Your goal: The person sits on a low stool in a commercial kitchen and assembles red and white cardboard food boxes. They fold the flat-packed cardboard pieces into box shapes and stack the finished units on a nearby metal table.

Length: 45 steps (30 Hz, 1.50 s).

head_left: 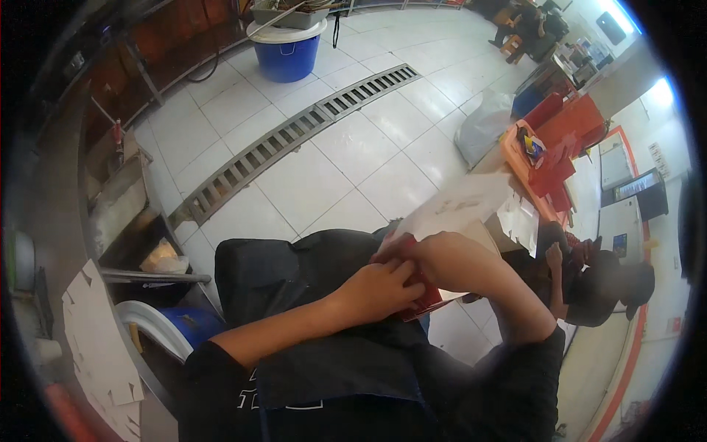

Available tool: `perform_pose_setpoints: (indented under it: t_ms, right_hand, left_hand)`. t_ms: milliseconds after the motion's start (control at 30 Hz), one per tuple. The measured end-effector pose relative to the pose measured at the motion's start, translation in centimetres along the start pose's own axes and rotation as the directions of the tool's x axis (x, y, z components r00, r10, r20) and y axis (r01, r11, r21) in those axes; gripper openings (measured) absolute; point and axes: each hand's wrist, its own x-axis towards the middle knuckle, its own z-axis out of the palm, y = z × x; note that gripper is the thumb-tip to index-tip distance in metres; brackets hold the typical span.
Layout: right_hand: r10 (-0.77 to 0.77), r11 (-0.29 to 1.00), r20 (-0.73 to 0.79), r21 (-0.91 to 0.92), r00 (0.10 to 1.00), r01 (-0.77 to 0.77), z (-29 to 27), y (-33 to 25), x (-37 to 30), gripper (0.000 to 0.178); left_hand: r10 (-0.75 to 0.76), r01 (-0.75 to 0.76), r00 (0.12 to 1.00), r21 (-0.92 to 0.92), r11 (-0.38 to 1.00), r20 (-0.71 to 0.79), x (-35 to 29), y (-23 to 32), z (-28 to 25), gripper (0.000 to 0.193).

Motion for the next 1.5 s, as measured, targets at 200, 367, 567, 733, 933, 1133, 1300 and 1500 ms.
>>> perform_pose_setpoints:
  t_ms: [200, 367, 567, 733, 933, 1133, 1300, 1500]
  right_hand:
    - [0.062, 0.996, -0.099, 0.076, 0.993, -0.055, 2.0, 0.2, -0.2, 0.037]
    - [0.121, 0.909, -0.251, 0.416, 0.960, -0.006, -0.6, -0.7, -3.1, 0.027]
    - [0.229, 0.957, -0.351, 0.254, 0.908, -0.144, 2.2, -0.5, -1.4, 0.027]
    - [0.259, 0.948, -0.277, 0.259, 0.925, -0.188, 1.8, -0.6, -0.5, 0.032]
    - [0.222, 0.946, -0.156, 0.273, 0.962, -0.174, 2.0, 0.1, 0.7, 0.034]
    - [0.263, 0.852, -0.228, 0.510, 0.938, -0.115, -0.9, 2.7, -3.1, 0.031]
    - [0.409, 0.805, -0.626, 0.590, 0.664, 0.060, 2.4, 9.9, -6.3, 0.031]
    - [0.248, 0.927, -0.821, 0.356, 0.515, 0.120, 9.4, 11.1, -6.3, 0.032]
  left_hand:
    - [-0.023, 0.016, 0.997, -0.094, 0.995, -0.080, -0.7, -0.3, 0.4, 0.025]
    - [-0.060, 0.052, 0.997, -0.142, 0.989, -0.054, -1.3, -0.7, -0.3, 0.017]
    - [-0.015, 0.009, 0.999, -0.145, 0.989, -0.041, -0.7, -0.4, -0.2, 0.018]
    - [-0.096, 0.090, 0.995, -0.206, 0.974, -0.020, -0.6, 0.0, 0.2, 0.018]
    - [-0.107, 0.110, 0.994, -0.281, 0.953, 0.028, -1.1, -0.5, 0.7, 0.023]
    - [-0.018, -0.033, 0.979, -0.248, 0.968, -0.201, -1.3, -1.1, 0.9, 0.032]
    - [-0.145, 0.072, 0.979, -0.416, 0.907, -0.146, -0.7, -4.3, -1.0, 0.036]
    - [-0.007, -0.097, 0.963, -0.371, 0.924, -0.269, 0.7, -9.8, 0.3, 0.038]
